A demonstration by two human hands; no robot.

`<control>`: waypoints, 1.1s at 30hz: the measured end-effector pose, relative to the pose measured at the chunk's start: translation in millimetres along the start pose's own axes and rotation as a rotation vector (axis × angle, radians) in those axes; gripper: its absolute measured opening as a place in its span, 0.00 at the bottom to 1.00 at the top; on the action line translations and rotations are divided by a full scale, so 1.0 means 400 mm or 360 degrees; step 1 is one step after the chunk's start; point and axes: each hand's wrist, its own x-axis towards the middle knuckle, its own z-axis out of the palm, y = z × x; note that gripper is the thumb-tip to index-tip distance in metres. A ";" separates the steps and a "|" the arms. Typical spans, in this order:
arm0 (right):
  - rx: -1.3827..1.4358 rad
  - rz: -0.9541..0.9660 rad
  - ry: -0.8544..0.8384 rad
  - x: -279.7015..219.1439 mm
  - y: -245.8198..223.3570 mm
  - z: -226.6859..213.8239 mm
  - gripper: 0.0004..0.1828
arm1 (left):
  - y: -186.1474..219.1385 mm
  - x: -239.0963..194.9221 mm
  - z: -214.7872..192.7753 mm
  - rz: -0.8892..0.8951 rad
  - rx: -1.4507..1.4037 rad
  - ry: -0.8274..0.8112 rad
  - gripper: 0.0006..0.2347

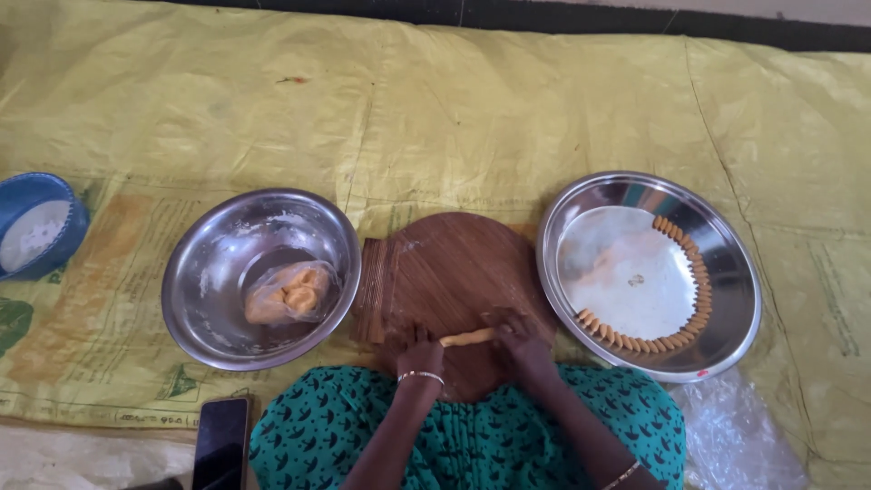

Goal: The person takes small pieces of dough from a bowl, rolls them into elongated shapes on a wooden board, and then presses them against a ridged wooden tool to create a textured pattern. The finished pieces are placed in a circular arrangement on a metal tray.

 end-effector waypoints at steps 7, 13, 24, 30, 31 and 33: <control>0.0110 0.0151 0.0269 0.038 0.070 0.051 0.14 | 0.046 -0.093 -0.037 0.0355 -0.0694 0.0766 0.19; 0.0869 0.0666 -0.0026 0.034 0.038 0.036 0.13 | 0.080 -0.024 -0.029 0.0926 -0.0819 0.0818 0.24; 0.1380 0.1133 -0.0175 0.080 -0.018 0.003 0.13 | 0.060 -0.006 -0.120 0.0354 -0.1433 0.0169 0.16; 0.1440 0.0837 -0.0088 0.072 -0.001 0.033 0.16 | 0.061 0.019 -0.082 0.0183 -0.1766 0.0043 0.17; 0.1344 0.0701 -0.0085 0.073 0.001 0.038 0.17 | 0.059 0.025 -0.080 0.0141 -0.1881 0.0000 0.17; 0.1099 0.0477 -0.0052 0.073 -0.001 0.043 0.18 | 0.054 0.031 -0.074 0.0135 -0.1916 -0.0039 0.18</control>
